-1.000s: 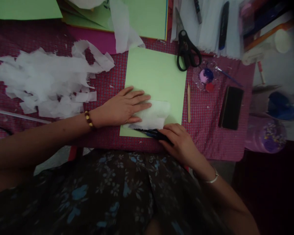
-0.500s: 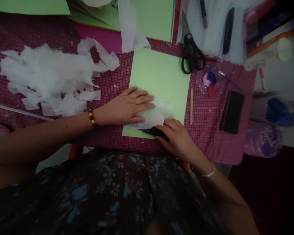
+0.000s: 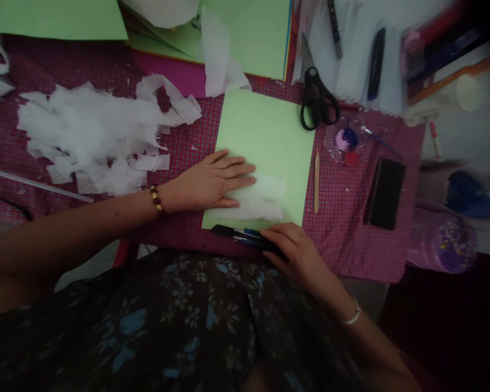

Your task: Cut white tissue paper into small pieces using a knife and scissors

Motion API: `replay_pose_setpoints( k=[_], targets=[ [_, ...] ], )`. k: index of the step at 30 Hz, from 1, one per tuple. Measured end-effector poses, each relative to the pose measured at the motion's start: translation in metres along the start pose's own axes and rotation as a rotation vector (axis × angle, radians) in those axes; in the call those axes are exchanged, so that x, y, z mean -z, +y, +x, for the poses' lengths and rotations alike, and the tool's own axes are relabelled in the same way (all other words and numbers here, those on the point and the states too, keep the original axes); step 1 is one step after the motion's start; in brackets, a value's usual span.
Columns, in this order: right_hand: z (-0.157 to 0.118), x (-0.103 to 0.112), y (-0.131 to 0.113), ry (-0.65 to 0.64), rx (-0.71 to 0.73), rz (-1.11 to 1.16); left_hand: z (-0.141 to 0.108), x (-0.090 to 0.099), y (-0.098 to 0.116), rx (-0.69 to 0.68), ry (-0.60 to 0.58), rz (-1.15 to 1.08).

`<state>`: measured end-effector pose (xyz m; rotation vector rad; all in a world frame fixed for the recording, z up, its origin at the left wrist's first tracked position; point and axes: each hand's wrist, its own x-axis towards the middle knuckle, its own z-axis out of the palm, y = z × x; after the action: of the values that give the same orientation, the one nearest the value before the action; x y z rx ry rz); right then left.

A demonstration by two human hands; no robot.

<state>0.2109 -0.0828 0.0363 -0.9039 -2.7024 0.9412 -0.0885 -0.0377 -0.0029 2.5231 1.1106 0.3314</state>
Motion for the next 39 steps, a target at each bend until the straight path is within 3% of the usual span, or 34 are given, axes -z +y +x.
replay_pose_setpoints(
  k=[2, 6, 10, 13, 16, 19, 23, 27, 31, 34, 36, 39],
  targets=[
    [-0.019, 0.008, 0.006, 0.077, -0.058, 0.061, 0.001, 0.005, -0.002, 0.004, 0.041, -0.067],
    [-0.056, 0.019, 0.025, 0.354, -0.26, 0.088, 0.008, 0.016, 0.01, 0.077, 0.11, -0.177],
    [-0.074, 0.015, 0.046, 0.588, -0.365, 0.057, 0.022, 0.016, 0.045, 0.17, 0.011, -0.051],
    [-0.075, 0.005, 0.056, 0.618, -0.356, 0.09, 0.033, 0.008, 0.068, 0.209, -0.085, 0.067],
    [-0.072, -0.003, 0.063, 0.61, -0.34, 0.12, 0.041, 0.003, 0.076, 0.228, -0.147, 0.04],
    [-0.07, -0.007, 0.067, 0.638, -0.329, 0.142, 0.043, 0.011, 0.072, 0.252, -0.189, -0.171],
    [-0.07, -0.008, 0.068, 0.653, -0.32, 0.16, 0.036, 0.054, 0.051, 0.344, -0.209, -0.552],
    [-0.069, -0.008, 0.065, 0.654, -0.329, 0.155, 0.019, 0.105, 0.005, 0.568, -0.016, -0.618],
    [-0.069, -0.008, 0.065, 0.724, -0.36, 0.118, 0.002, 0.132, -0.054, 0.74, 0.152, -0.401],
    [-0.071, -0.006, 0.069, 0.827, -0.397, 0.026, -0.006, 0.138, -0.08, 0.863, 0.156, -0.07],
    [-0.074, -0.003, 0.072, 0.869, -0.445, -0.051, -0.009, 0.139, -0.079, 0.853, 0.159, 0.248],
    [-0.076, 0.002, 0.075, 0.867, -0.514, -0.156, -0.008, 0.134, -0.05, 0.702, 0.209, 0.587]
  ],
)
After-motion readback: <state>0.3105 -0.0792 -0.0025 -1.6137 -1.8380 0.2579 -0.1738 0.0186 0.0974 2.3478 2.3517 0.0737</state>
